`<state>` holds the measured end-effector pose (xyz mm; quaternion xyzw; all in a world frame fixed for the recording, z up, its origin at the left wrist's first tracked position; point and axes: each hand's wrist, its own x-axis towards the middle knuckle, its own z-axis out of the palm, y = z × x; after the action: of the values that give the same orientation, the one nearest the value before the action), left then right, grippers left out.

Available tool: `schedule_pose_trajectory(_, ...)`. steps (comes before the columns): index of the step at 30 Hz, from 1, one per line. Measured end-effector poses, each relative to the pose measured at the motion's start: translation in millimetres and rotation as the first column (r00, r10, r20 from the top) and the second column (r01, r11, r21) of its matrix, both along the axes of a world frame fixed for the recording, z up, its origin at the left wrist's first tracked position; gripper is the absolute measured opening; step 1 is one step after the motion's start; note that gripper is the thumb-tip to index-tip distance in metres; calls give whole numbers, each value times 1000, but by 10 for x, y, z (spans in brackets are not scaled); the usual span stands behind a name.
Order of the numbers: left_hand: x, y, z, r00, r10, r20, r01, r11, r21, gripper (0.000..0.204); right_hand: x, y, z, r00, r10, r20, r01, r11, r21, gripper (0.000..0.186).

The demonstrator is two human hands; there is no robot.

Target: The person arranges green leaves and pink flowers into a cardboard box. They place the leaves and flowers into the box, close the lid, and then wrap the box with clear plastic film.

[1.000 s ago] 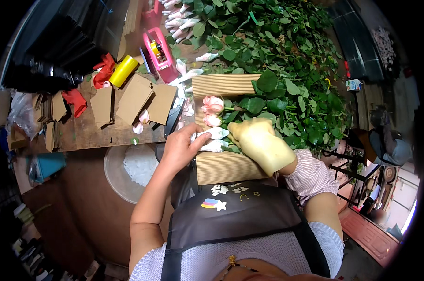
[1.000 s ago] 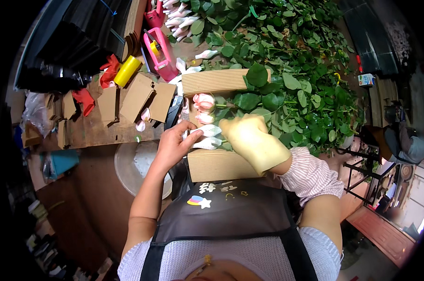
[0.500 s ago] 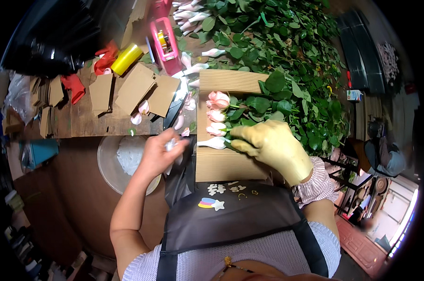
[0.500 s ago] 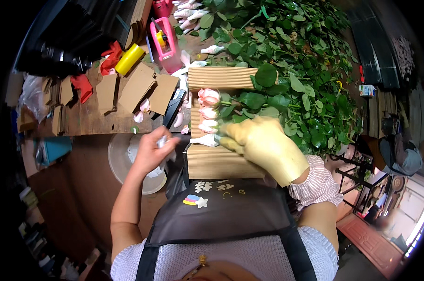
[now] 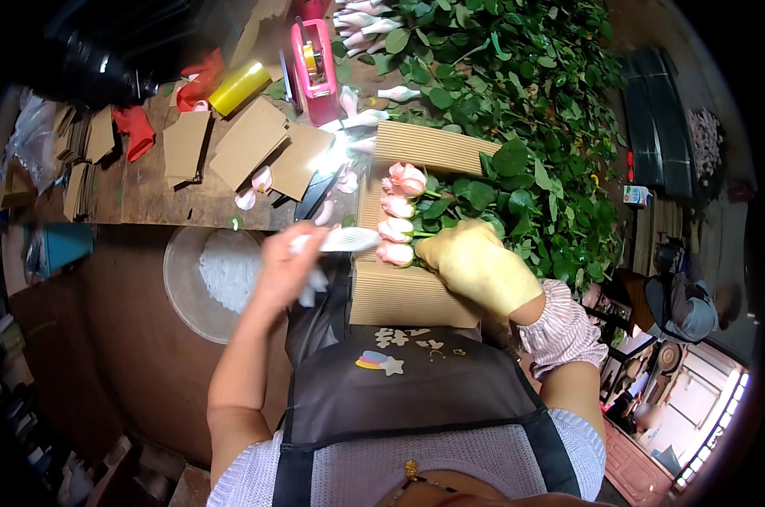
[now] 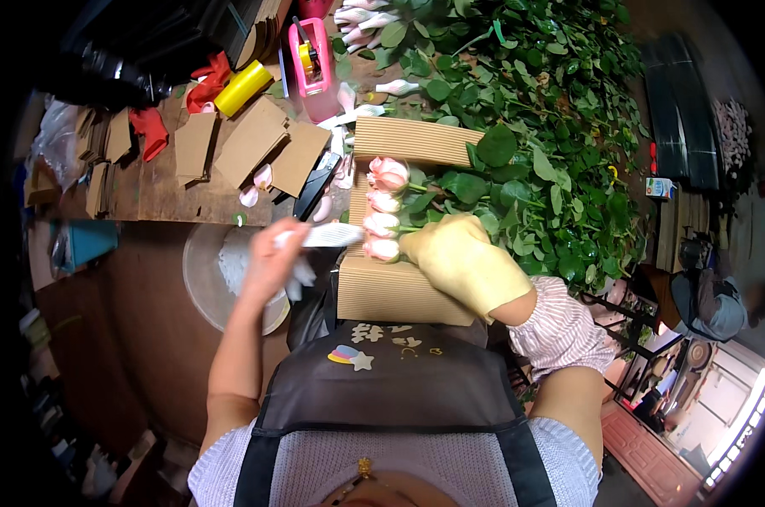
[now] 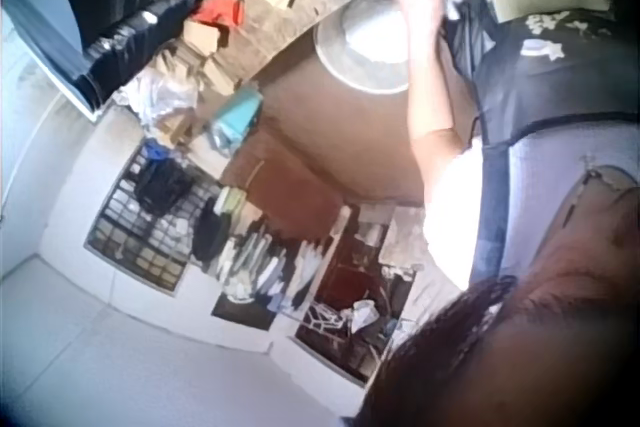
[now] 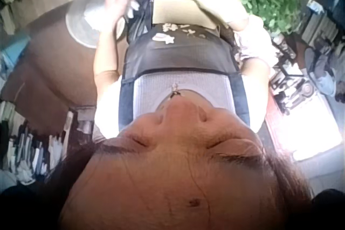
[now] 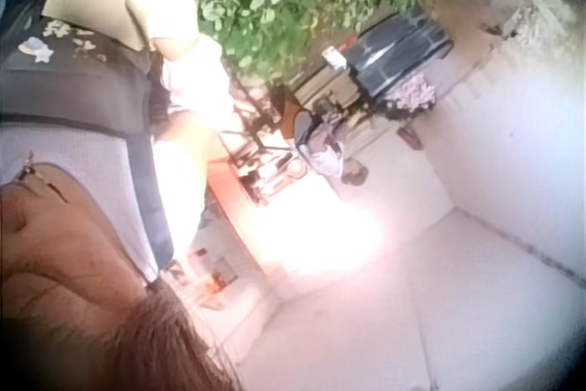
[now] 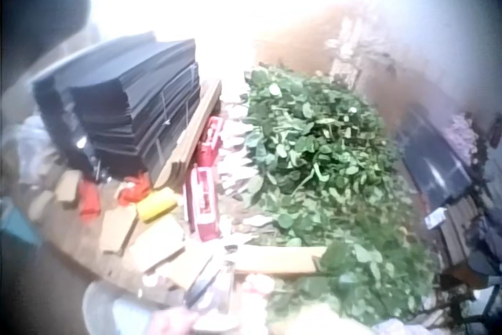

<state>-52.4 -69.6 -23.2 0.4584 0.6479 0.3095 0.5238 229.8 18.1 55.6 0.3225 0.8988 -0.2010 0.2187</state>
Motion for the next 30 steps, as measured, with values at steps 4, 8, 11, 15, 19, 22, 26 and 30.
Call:
schedule_pose_trajectory(4, -904, -372, 160, 637, -371, -676, 192, 925, -327, 27, -65, 64, -21, 989, 143, 41, -142, 989, -36, 9)
schedule_pose_trajectory(8, -746, -365, -12, 621, -319, -716, 341, 932, -119, 38, -204, 137, 2, 949, 271, 163, -251, 959, -132, 11)
schedule_pose_trajectory(11, 0, 76, -106, 973, -79, -217, 131, 962, 241, 83, -334, 150, 100, 902, 340, 267, -307, 938, -159, 11)
schedule_pose_trajectory(15, 551, 506, -347, 888, -390, -243, 454, 830, 324, 120, -285, 213, 110, 929, 266, 256, -231, 960, -159, 10)
schedule_pose_trajectory(19, 554, 530, -356, 855, -460, -241, 510, 832, 221, 123, 49, 60, 350, 971, -126, -202, 134, 991, 23, 24)
schedule_pose_trajectory(22, 550, 579, -334, 830, -521, -200, 554, 812, 185, 128, 26, 9, 62, 957, -231, -176, 254, 960, 122, 20)
schedule_pose_trajectory(26, 557, 590, -208, 851, -494, -178, 519, 842, 144, 113, 47, 125, -247, 975, -108, -195, 126, 989, 82, 11)
schedule_pose_trajectory(30, 615, 629, -334, 926, -374, -55, 375, 888, 266, 83, 65, 134, -217, 983, -66, -169, 84, 991, 100, 11)
